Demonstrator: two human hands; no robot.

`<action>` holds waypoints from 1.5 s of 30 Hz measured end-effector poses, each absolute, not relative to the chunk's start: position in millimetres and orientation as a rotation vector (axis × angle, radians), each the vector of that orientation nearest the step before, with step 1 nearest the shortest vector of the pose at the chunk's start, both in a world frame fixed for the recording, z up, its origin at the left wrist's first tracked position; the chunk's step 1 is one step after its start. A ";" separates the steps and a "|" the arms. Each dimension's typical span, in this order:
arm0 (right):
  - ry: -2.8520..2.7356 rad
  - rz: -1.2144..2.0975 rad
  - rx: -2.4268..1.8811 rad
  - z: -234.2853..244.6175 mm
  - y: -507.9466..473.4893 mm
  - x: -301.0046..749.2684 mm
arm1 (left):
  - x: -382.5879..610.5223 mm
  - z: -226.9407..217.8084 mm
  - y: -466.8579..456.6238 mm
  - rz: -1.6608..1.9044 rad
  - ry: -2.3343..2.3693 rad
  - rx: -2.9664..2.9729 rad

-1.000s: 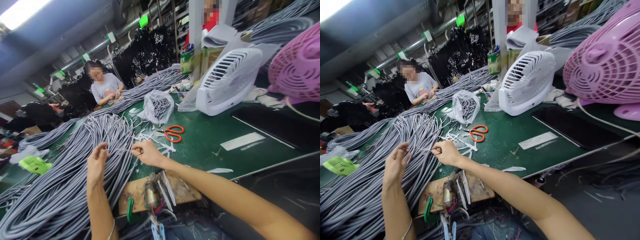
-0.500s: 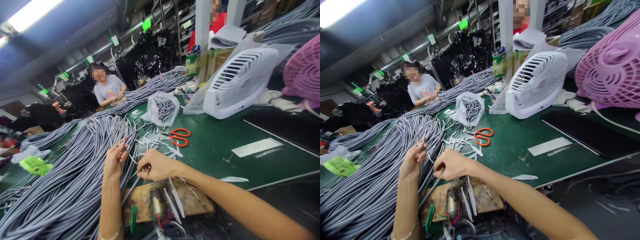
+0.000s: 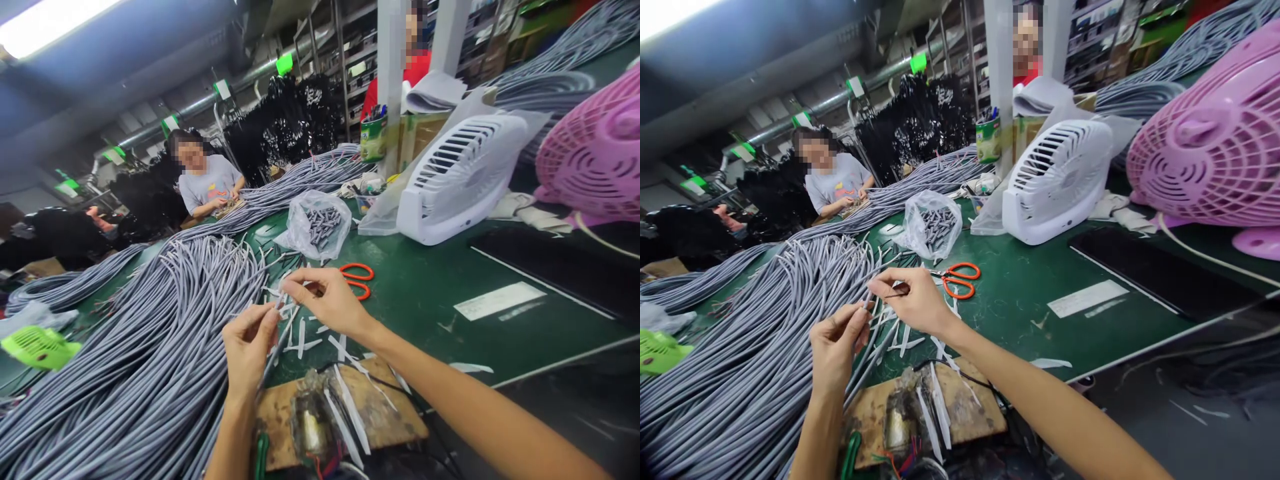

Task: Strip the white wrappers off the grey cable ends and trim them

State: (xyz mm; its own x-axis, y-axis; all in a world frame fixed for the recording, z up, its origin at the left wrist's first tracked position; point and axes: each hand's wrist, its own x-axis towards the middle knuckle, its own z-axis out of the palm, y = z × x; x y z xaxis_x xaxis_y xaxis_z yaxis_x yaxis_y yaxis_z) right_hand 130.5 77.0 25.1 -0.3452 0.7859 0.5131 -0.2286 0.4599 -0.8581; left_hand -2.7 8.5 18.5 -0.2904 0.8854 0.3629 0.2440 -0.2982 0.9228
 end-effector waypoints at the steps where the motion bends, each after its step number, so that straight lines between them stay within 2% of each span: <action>1: -1.596 1.081 -0.532 25.0 76.4 131.0 | -1.2 18.8 7.9 1.650 1.460 1.457; 8: -1.734 0.582 -0.639 20.7 57.9 129.0 | 6.5 16.3 8.5 1.783 1.683 1.388; 23: -1.768 0.562 -0.573 11.1 43.1 121.7 | 5.8 9.7 4.4 1.888 1.680 1.332; 37: -1.699 0.366 -0.616 9.1 40.7 118.3 | 11.1 9.7 1.7 1.879 1.740 1.433; 41: -1.731 0.166 -0.609 5.0 42.9 118.2 | 13.1 7.0 1.1 1.887 1.859 1.606; 45: -1.776 -0.188 -0.610 0.0 44.9 116.4 | 13.4 6.6 1.6 1.857 1.933 1.705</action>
